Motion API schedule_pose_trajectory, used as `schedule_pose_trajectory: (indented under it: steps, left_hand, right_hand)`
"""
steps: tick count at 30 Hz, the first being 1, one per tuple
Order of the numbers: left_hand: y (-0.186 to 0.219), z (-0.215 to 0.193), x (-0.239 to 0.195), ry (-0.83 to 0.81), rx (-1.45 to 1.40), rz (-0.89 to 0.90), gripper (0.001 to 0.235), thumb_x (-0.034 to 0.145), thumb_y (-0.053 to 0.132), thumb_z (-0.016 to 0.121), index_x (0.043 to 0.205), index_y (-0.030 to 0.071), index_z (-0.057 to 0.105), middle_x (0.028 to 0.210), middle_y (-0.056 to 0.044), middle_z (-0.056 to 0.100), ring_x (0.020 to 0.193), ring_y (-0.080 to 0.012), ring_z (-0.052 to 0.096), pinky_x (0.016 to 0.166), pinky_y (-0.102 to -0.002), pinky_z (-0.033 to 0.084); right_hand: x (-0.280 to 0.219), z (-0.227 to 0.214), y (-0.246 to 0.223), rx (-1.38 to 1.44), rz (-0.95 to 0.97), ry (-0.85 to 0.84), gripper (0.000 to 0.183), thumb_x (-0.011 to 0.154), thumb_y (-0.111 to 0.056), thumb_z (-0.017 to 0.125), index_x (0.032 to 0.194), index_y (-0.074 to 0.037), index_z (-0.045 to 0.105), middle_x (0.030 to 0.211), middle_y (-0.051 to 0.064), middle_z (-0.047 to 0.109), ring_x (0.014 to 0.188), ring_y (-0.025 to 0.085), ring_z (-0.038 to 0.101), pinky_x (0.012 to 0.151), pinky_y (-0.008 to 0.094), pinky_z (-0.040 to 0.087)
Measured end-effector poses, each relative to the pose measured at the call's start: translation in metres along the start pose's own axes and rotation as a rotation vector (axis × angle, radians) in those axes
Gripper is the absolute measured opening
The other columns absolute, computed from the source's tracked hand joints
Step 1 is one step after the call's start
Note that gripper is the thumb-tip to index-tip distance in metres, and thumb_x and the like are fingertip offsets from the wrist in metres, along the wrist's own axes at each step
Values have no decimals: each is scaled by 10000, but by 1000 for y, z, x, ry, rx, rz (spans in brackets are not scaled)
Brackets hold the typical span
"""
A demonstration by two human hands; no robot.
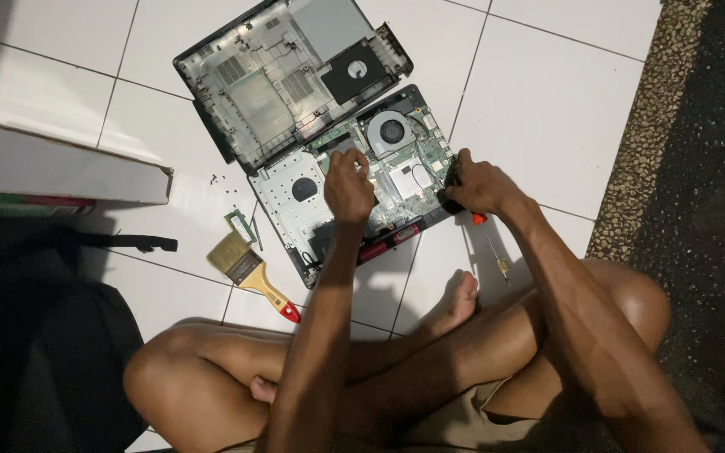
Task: The person is sitting on the floor and using a screwdriver to remove screws from the internal components of a disassembled laptop. They systematically loosen screws from the motherboard area and place them on the floor.
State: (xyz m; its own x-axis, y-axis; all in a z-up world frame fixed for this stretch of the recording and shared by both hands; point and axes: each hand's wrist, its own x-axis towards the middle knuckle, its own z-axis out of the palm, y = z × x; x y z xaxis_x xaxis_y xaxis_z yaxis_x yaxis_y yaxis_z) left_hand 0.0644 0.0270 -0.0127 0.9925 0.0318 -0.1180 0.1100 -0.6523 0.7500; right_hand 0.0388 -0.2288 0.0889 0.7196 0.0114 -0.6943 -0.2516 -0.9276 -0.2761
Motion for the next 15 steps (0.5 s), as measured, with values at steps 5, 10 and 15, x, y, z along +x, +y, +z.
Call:
schedule_pose_trajectory:
  steps: [5,10,15]
  left_hand:
    - [13,-4,-5,44,-82,-108,166,1043,30,714,1028,187,662,944,-19,555,972,-406,769,933,-541,604]
    - [11,-2,-3,41,-41,-110,164,1039,53,723,1029,209,675,922,4,536,951,-367,771,928,-522,611]
    - [13,-4,-1,51,-4,-95,166,1039,46,711,1045,205,662,950,-20,567,971,-406,774,923,-562,613]
  right_hand:
    - [-4,-3,-3,16,9,-10,586,1049,-372,679,1445,-4,453,1219,435,754,1150,647,755,979,702,596]
    - [2,-1,0,2,-6,2,583,1046,-374,687,1432,-1,461,1196,432,760,1128,652,759,953,708,603]
    - [4,-4,-1,20,0,2,595,1061,-362,689,1470,6,462,1207,442,751,1143,652,755,954,714,600]
